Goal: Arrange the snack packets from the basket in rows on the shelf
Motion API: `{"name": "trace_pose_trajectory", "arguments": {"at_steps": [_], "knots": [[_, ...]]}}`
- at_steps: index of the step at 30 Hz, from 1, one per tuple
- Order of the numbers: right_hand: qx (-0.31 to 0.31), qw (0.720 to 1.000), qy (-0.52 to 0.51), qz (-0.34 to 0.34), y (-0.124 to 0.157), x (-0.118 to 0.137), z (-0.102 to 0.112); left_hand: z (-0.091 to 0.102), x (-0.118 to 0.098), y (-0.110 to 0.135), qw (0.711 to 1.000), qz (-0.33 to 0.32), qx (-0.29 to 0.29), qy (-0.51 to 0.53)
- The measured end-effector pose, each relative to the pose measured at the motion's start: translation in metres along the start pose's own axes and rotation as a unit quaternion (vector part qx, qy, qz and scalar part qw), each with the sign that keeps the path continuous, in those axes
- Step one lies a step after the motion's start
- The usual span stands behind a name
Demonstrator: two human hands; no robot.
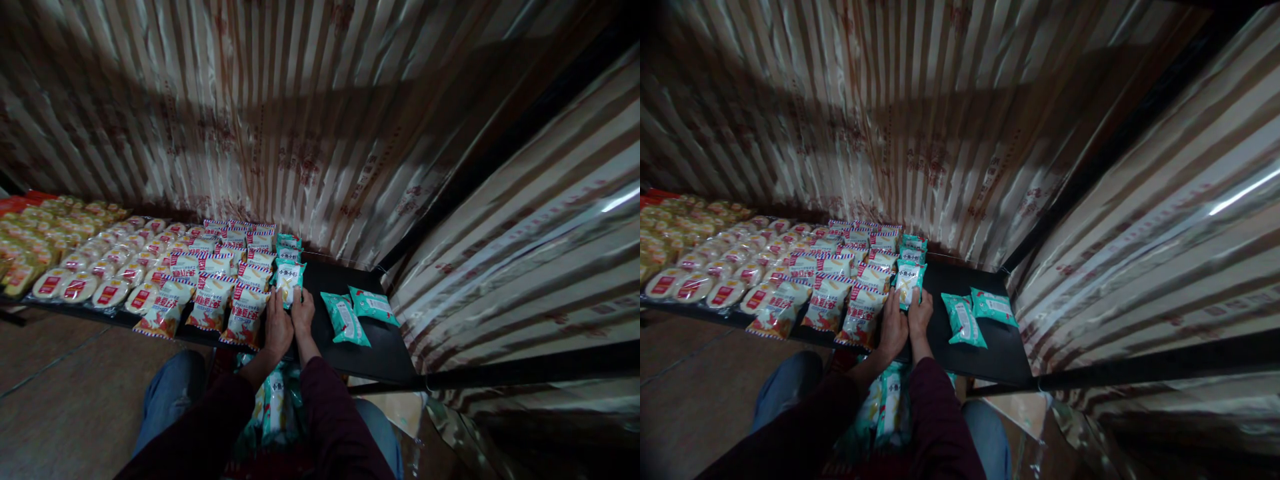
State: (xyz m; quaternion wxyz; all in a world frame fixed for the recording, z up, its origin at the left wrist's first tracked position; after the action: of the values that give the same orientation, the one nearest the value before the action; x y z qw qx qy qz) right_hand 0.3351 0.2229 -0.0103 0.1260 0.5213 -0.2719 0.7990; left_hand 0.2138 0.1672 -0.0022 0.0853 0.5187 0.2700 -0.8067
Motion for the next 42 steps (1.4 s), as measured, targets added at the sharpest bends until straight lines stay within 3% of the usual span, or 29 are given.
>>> {"name": "trace_pose_trajectory", "arguments": {"at_steps": [7,16,23,31,42], "knots": [[0.005,1.000,0.001,0.022,-0.004,0.002,-0.006,-0.003,0.002,-0.003,1.000,0.002,0.010,-0.005],[-0.008,0.988,0.109,0.106,0.000,0.007,-0.005,-0.008,0.010,-0.003,0.997,0.005,0.022,-0.067],[-0.027,0.981,0.100,0.164,0.003,0.020,0.001,-0.005,0.008,-0.001,0.996,-0.008,0.010,-0.083],[0.018,0.988,0.083,0.129,0.003,0.014,-0.008,-0.006,0.009,-0.001,0.997,-0.013,0.016,-0.075],[0.021,0.988,0.094,0.125,0.006,0.011,-0.007,-0.005,0.011,-0.002,0.998,-0.011,0.007,-0.054]]}}
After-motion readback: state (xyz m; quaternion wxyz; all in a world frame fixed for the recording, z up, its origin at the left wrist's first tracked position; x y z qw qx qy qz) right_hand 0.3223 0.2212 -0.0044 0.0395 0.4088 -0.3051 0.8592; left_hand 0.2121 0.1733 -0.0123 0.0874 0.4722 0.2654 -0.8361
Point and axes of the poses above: each hand's wrist, its own y-axis away from the middle knuckle, its own z-axis out of the back of the hand, x = y × z, the point moved 9 cm from there along -y, towards the middle knuckle, and after that the axes turned 11 degrees about -x, right-handed, at the moved point
